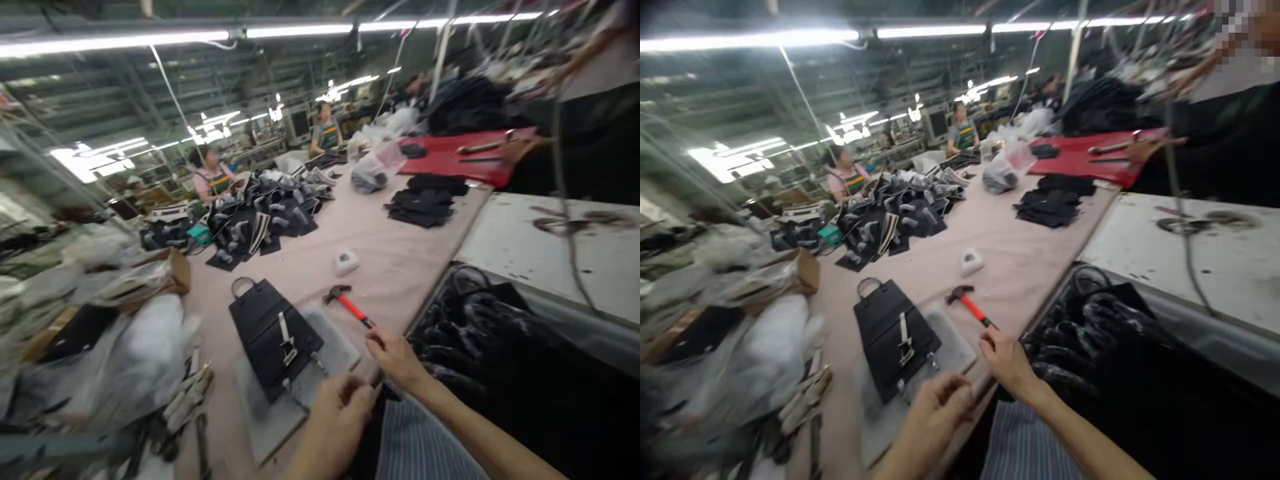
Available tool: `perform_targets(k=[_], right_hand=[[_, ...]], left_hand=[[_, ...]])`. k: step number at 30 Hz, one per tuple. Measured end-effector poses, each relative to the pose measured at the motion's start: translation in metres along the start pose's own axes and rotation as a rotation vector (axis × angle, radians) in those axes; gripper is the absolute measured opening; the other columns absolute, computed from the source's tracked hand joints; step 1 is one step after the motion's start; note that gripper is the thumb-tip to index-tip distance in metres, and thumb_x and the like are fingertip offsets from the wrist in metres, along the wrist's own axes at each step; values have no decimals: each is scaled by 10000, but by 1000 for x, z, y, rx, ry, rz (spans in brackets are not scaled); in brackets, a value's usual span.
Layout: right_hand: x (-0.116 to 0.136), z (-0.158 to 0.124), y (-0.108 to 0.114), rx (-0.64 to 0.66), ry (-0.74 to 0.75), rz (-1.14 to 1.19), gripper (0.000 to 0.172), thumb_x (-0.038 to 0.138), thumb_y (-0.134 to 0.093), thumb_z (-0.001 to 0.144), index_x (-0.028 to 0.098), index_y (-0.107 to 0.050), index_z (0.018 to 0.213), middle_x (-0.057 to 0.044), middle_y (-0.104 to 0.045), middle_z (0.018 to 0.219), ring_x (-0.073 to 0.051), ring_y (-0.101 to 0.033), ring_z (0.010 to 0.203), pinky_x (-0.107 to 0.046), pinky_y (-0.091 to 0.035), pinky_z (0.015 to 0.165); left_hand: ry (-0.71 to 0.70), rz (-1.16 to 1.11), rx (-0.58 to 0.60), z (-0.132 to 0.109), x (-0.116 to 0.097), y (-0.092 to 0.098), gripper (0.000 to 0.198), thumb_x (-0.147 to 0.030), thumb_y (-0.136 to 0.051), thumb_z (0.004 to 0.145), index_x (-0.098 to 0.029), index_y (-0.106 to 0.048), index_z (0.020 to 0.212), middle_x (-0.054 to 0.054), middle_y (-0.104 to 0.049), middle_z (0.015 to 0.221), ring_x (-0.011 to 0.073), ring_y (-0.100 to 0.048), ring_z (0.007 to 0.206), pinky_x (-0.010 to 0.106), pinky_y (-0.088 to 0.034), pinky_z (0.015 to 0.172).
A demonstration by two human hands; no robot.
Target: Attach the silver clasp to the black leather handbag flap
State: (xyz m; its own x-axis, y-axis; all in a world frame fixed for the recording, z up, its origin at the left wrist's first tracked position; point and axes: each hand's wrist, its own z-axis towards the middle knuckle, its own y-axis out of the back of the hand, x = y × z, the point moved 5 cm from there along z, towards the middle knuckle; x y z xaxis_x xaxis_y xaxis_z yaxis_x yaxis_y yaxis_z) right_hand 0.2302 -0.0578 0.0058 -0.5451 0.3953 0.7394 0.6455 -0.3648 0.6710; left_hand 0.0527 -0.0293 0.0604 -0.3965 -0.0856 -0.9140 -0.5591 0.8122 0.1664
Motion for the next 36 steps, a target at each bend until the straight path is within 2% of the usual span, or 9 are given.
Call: perform_targets(k=[3,5,9,14,17,20,23,29,36], right_hand=[[6,-4,-21,34,61,43,285,357,-428,911,200,-663,943,-59,-719,880,-235,-676,862,-340,-455,807],[13,-6,-30,31,71,59,290,366,-430,895,198,-658,961,-73,-720,896,-242,-676,871,-344,-453,802],[28,-3,-46,76,60,36,271,341,-429,896,199,-649,965,-80,-720,906,-241,-677,881,-340,-448,793],[46,3,-60,145,23,-4,237,344,-478,913,199,-652,983,-70,-716,866,-236,-682,856,-325,-444,773],[55,8,-68,131,4,-46,266,357,-527,903,181,-639,1068,-100,-715,999,-254,-677,926,-332,-443,802],[62,18,-75,108,-2,-70,347,330,-527,901,148,-595,1189,-153,-665,1198,-278,-643,1073,-343,-431,884],[67,30,-82,113,-9,-77,361,300,-532,885,135,-587,1202,-161,-666,1189,-277,-634,1095,-344,-426,907],[67,43,-85,118,-47,-54,373,259,-572,814,128,-611,1160,-143,-704,1073,-277,-656,1006,-342,-445,837],[60,36,-84,95,-81,47,319,237,-587,797,154,-641,1100,-112,-714,1039,-237,-664,984,-303,-452,833]], left_hand=[[-10,183,-396,0,5,86,297,-454,-584,868,-181,-696,833,44,-679,714,199,-641,670,279,-462,630],[57,347,-571,7,10,132,303,-427,-533,892,-182,-699,832,60,-702,729,210,-661,682,277,-455,628],[154,697,-672,43,12,178,360,-422,-497,931,-176,-701,765,128,-753,855,251,-705,862,285,-461,709],[343,753,-592,103,16,182,434,-586,-653,802,-165,-684,705,204,-758,883,336,-718,978,311,-496,745],[410,662,-569,126,23,182,316,-429,-823,633,-161,-667,691,207,-753,841,377,-715,995,328,-522,739],[443,561,-537,135,32,184,217,-235,-830,587,-156,-632,622,183,-721,703,373,-734,867,331,-533,659],[436,377,-484,133,39,184,233,-224,-806,658,-151,-595,592,107,-638,542,286,-710,624,286,-503,520],[249,-46,-435,111,47,168,253,-362,-588,949,-143,-573,823,80,-723,805,117,-669,557,202,-532,507],[-189,-465,-584,100,82,157,475,-544,-779,782,-138,-572,916,89,-740,937,153,-729,704,234,-599,612]])
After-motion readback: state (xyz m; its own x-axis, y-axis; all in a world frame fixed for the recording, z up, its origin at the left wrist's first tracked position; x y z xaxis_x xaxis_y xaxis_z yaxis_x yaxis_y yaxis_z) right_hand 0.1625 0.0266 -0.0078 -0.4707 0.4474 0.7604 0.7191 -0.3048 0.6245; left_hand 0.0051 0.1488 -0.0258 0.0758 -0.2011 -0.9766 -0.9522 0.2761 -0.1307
